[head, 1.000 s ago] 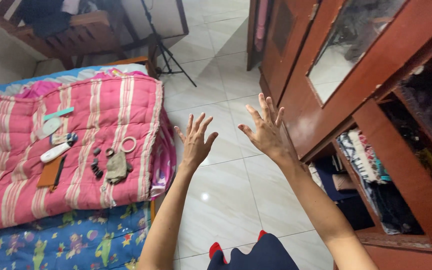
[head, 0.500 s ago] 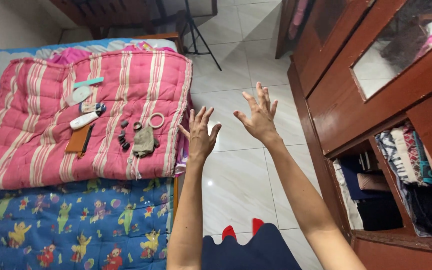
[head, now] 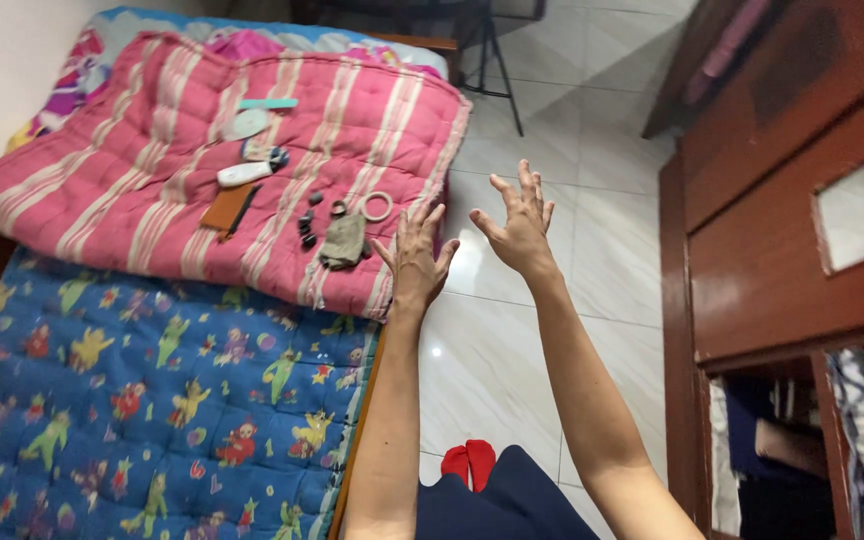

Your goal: Repairing a metal clasp or buckle using pliers and then storing tools in a cabinet.

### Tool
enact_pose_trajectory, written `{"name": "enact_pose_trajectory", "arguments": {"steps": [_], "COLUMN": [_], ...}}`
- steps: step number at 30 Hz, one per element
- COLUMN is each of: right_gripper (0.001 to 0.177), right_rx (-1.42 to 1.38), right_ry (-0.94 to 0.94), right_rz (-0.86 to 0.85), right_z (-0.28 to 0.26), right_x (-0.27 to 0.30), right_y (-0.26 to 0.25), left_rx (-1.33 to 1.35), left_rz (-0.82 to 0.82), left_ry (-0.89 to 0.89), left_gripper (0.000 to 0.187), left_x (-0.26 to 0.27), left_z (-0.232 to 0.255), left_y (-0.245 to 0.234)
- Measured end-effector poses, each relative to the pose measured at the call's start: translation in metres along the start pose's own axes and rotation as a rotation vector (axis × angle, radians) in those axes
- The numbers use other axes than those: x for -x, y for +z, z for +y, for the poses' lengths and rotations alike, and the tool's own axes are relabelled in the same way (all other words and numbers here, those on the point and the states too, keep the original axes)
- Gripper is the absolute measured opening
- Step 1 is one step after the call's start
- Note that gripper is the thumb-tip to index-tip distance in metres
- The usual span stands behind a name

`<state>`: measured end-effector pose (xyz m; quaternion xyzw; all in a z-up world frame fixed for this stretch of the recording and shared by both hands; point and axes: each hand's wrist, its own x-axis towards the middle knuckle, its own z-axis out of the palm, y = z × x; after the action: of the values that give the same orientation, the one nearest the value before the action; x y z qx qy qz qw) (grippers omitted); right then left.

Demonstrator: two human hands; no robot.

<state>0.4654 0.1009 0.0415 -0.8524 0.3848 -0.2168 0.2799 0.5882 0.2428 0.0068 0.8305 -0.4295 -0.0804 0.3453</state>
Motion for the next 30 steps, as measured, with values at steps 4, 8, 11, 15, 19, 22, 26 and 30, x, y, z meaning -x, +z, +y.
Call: {"name": "enact_pose_trajectory", "arguments": {"steps": [4, 8, 11, 15, 19, 22, 26, 30], "right_gripper": [0.071, 0.071, 0.071, 0.072, 0.069, 0.070, 0.071, 0.073], "right_rx": [-0.013, -0.034, -0.040, -0.049, -0.068, -0.087, -0.090, -0.077], "right_ry": [-0.057, -0.108, -0.139, -0.159, -0.164, -0.147, -0.149, -0.146], "right_rz": [-0.062, -0.127, -0.163, -0.180, -0.187, -0.202, -0.204, -0.251], "right_z": [-0.008, -0.020, -0.034, -0.048, -0.059, -0.068, -0.086, -0.107], "right_x": [-0.003, -0.001, 0.001, 0.004, 0.007, 0.006, 0.006, 0.003], "right_y": [0.027, 0.055, 0.070, 0.094, 0.119, 0.143, 0.172, 0.199], "left_rx": [-0.050, -0.066, -0.071, -0.060, -0.093, -0.063, -0.072, -0.047], "left_rz": [0.035, 0.054, 0.088, 0.137, 0.138, 0.146, 0.126, 0.094], "left_ry": [-0.069, -0.153, -0.185, -0.212, -0.279, -0.307, -0.321, -0.359], "left_gripper": [0.071, 0.071, 0.068, 0.064, 0.065, 0.069, 0.070, 0.068], "left_x": [0.007, 0.025, 0.033, 0.040, 0.046, 0.048, 0.047, 0.042], "left_z": [-0.025, -0.038, -0.051, -0.077, -0.095, -0.109, -0.135, -0.160], "left_y": [-0.003, -0.017, -0.021, -0.024, -0.038, -0.050, -0.063, -0.085]}}
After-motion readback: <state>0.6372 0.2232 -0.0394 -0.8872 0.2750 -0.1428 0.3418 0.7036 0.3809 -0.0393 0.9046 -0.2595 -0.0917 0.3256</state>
